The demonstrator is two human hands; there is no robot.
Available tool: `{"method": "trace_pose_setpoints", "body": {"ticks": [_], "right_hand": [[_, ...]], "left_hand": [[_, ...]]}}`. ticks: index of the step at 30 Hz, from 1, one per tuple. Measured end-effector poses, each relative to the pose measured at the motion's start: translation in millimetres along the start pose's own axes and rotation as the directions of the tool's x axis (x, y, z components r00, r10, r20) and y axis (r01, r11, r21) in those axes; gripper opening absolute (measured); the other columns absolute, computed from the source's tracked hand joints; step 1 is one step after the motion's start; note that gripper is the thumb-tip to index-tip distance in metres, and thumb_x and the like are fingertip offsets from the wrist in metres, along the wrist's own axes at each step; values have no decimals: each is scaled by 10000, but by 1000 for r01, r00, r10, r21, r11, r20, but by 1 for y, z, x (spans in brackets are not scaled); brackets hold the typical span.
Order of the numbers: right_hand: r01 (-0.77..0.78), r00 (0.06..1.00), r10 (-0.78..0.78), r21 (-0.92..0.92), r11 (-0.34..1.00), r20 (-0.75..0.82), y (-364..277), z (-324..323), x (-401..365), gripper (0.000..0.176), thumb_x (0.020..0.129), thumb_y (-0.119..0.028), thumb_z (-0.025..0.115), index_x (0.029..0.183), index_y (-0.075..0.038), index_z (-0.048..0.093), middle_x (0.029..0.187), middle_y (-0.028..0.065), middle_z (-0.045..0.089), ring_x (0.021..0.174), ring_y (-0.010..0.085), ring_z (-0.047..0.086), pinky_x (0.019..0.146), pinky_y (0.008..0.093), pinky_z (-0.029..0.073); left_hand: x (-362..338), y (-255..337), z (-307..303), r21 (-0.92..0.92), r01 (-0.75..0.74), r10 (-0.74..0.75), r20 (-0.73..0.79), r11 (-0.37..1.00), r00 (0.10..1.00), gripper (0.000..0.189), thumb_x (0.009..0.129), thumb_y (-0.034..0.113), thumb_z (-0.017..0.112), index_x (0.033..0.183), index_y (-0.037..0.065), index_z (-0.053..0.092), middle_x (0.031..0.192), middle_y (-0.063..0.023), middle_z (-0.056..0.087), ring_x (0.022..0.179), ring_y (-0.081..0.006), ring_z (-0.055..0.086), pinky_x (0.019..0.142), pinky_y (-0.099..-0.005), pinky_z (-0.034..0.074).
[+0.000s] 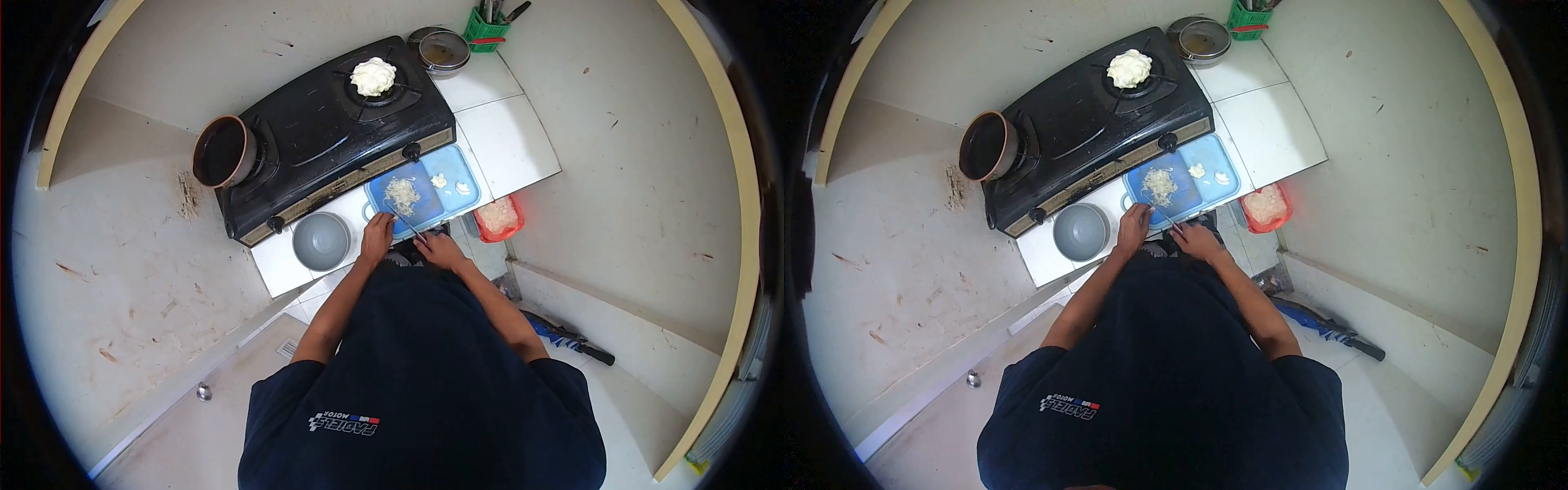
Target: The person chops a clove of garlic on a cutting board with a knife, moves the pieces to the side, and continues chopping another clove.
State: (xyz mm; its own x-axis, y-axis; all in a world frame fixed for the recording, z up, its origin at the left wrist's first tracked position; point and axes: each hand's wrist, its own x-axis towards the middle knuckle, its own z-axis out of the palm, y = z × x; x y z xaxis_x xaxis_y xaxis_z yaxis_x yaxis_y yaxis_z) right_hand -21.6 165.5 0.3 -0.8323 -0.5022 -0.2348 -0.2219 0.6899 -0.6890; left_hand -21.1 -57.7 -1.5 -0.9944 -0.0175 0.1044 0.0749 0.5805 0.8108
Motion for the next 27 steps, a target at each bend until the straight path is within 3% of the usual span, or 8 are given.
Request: {"method": "trace_pose_setpoints", "body": {"ticks": [2, 9, 17, 20, 22, 27], "right_hand": [[-19, 1000, 19, -17, 1000, 7, -1, -1, -2, 447, 1029, -420, 561, 1003, 13, 666, 745, 292, 664, 742, 490, 670, 709, 575, 532], [-12, 1000, 13, -58, 998, 21, 1, 2, -2, 451, 1035, -414, 548, 979, 19, 660, 737, 287, 667, 731, 490, 667, 704, 579, 531], [17, 995, -1, -151, 988, 102, -6, 9, 25, 459, 1037, -405, 523, 985, 27, 670, 837, 288, 695, 793, 472, 686, 734, 585, 539], [4, 997, 7, -146, 989, 78, 0, 11, 25, 455, 1033, -395, 528, 959, 30, 672, 835, 279, 698, 779, 471, 683, 736, 583, 539], [4, 999, 1, -130, 991, 36, 9, 16, 18, 451, 1031, -392, 533, 957, 32, 670, 826, 280, 695, 776, 474, 681, 734, 582, 538], [36, 999, -36, -90, 995, -2, 11, 14, 16, 434, 1026, -383, 549, 976, 33, 662, 782, 288, 680, 759, 485, 673, 716, 585, 534]], "left_hand": [[0, -1, 2, -70, 19, -21, -38, 997, 999, 123, 938, -7, 633, 1057, -27, 660, 927, -226, 625, 881, -441, 643, 769, -485, 511], [0, 2, -1, -17, 26, -27, -12, 1000, 1000, 97, 933, -1, 650, 1011, -25, 702, 921, -209, 641, 868, -426, 655, 766, -464, 522], [1, -5, -3, 34, -31, 32, -32, 999, 999, 93, 918, -12, 661, 999, -23, 705, 922, -202, 641, 838, -421, 655, 745, -471, 529], [2, -8, -1, 94, -38, 41, -32, 995, 999, 76, 918, -8, 686, 986, -36, 703, 972, -196, 698, 876, -365, 714, 755, -418, 564], [2, -4, -1, -74, -5, -1, -77, 997, 997, 67, 928, -18, 652, 990, -23, 676, 907, -215, 666, 830, -410, 679, 727, -452, 540], [2, -2, -4, -109, 14, -22, -76, 994, 997, 51, 929, -19, 654, 977, -24, 672, 889, -218, 669, 810, -401, 683, 713, -444, 536]]}}
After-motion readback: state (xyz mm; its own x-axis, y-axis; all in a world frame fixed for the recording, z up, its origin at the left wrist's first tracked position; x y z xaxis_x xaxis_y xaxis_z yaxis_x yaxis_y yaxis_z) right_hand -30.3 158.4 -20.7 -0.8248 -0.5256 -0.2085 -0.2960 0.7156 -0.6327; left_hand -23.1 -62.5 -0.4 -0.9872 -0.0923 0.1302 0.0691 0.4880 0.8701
